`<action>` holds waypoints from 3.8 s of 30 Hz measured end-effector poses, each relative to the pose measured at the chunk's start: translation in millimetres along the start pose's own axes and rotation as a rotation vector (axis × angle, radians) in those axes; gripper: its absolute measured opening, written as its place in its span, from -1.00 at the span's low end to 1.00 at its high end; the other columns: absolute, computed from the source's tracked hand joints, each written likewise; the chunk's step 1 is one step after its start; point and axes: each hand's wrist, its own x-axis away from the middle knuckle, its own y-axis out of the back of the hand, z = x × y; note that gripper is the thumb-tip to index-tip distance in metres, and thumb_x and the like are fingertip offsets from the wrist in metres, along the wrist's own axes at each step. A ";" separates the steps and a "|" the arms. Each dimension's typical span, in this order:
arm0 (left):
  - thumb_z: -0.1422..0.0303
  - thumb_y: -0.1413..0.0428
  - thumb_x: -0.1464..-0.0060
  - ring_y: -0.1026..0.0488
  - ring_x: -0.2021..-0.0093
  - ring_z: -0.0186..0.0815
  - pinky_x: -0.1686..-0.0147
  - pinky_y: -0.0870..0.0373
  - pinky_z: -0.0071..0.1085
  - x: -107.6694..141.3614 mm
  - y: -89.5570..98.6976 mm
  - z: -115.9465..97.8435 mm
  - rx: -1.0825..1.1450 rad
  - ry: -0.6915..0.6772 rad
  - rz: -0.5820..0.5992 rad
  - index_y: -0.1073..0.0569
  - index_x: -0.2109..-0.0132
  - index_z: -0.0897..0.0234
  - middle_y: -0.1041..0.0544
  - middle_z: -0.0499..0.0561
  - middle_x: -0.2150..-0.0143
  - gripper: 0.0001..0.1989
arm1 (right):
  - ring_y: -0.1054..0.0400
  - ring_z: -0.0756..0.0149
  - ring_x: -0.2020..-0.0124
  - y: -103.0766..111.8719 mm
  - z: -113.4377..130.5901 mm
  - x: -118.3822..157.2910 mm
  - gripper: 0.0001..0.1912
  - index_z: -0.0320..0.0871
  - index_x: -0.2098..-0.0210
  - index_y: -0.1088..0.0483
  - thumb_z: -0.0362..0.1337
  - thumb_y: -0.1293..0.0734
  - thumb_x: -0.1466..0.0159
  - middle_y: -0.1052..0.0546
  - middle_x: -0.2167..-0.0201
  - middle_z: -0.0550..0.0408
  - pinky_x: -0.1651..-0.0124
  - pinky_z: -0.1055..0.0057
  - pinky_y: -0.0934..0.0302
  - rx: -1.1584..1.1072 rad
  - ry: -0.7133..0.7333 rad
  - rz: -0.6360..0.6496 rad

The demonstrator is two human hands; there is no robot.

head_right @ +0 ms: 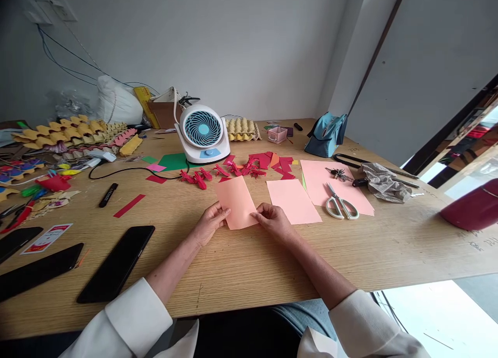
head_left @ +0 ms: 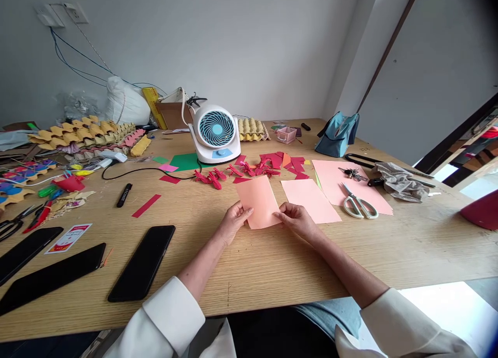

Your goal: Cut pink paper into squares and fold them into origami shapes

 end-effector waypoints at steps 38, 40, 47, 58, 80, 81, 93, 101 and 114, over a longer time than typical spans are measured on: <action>0.11 -0.41 0.36 -0.45 0.47 -0.41 0.51 -0.38 -0.53 -3.1 3.9 2.6 0.068 0.099 -0.173 -0.52 0.37 0.36 -0.55 0.01 0.41 -0.54 | -0.29 0.41 0.51 0.0 24.2 0.8 -0.65 -0.16 0.34 -0.40 -0.01 -0.44 -0.09 -0.45 0.51 0.16 0.37 0.41 -0.20 -0.193 -0.016 -0.038; 0.10 -0.40 0.34 -0.46 0.46 -0.41 0.51 -0.38 -0.53 -2.5 3.5 2.8 0.027 0.094 -0.163 -0.53 0.36 0.37 -0.55 0.01 0.42 -0.54 | -0.29 0.41 0.51 0.1 23.4 0.4 -0.66 -0.17 0.34 -0.40 -0.02 -0.43 -0.10 -0.45 0.50 0.15 0.38 0.42 -0.19 -0.185 -0.021 -0.044; 0.10 -0.37 0.29 -0.46 0.43 -0.39 0.49 -0.40 -0.51 -2.3 4.1 3.9 -0.072 0.057 -0.137 -0.54 0.35 0.38 -0.56 0.02 0.40 -0.56 | -0.31 0.41 0.51 0.5 22.8 0.7 -0.68 -0.18 0.28 -0.39 -0.06 -0.41 -0.13 -0.48 0.47 0.14 0.40 0.42 -0.18 -0.186 -0.015 -0.056; 0.12 -0.28 0.17 -0.42 0.46 -0.38 0.54 -0.40 -0.49 -2.4 1.7 3.6 -0.214 -0.052 -0.167 -0.51 0.40 0.38 -0.52 0.01 0.44 -0.64 | -0.30 0.43 0.49 0.5 20.0 -0.3 -0.69 -0.19 0.24 -0.38 -0.10 -0.39 -0.15 -0.46 0.40 0.13 0.41 0.43 -0.21 -0.195 0.015 -0.055; 0.21 -0.12 0.02 -0.35 0.57 -0.38 0.58 -0.36 -0.47 -4.6 2.5 12.0 -0.460 -0.153 -0.111 -0.35 0.48 0.30 -0.39 -0.10 0.58 -0.75 | -0.17 0.41 0.51 -1.2 6.1 3.7 -0.51 -0.13 -0.21 -0.25 -0.26 -0.24 -0.28 -0.34 0.44 0.18 0.42 0.44 -0.14 0.337 0.266 -0.195; 0.21 -0.13 0.02 -0.34 0.56 -0.39 0.56 -0.34 -0.48 -4.8 2.7 12.1 -0.466 -0.162 -0.110 -0.36 0.48 0.30 -0.39 -0.10 0.57 -0.76 | -0.17 0.42 0.52 -1.3 7.0 4.1 -0.49 -0.12 -0.22 -0.23 -0.26 -0.24 -0.28 -0.36 0.42 0.17 0.42 0.44 -0.14 0.346 0.272 -0.192; 0.29 -0.07 -0.01 -0.15 0.53 -0.44 0.49 -0.08 -0.52 1.7 -1.4 2.8 -0.702 -0.343 -0.188 -0.26 0.56 0.28 -0.21 -0.15 0.60 -0.74 | -0.39 0.22 0.18 2.1 10.5 3.4 -0.46 -0.04 -0.24 -0.16 -0.29 -0.27 -0.28 -0.43 0.06 -0.06 0.26 0.30 -0.33 0.430 0.405 -0.250; 0.35 0.01 -0.10 -0.15 0.50 -0.42 0.47 -0.07 -0.50 10.5 -11.0 -7.5 -0.810 -0.411 0.009 -0.30 0.51 0.28 -0.20 -0.13 0.54 -0.77 | -0.25 0.04 -0.11 6.1 34.4 8.7 -0.45 -0.04 -0.25 -0.17 -0.31 -0.30 -0.28 -0.34 -0.09 -0.15 -0.13 0.01 -0.21 0.600 0.596 -0.387; 0.45 -0.04 -0.12 -0.48 0.22 -0.32 0.21 -0.35 -0.46 5.3 -1.0 0.2 -0.885 -0.415 -0.021 -0.46 0.02 0.21 -0.57 0.01 0.17 -0.71 | -0.41 0.23 0.23 -2.0 13.7 8.1 -0.53 -0.04 -0.21 -0.22 -0.29 -0.23 -0.31 -0.51 0.18 0.01 0.18 0.31 -0.31 0.486 0.394 -0.226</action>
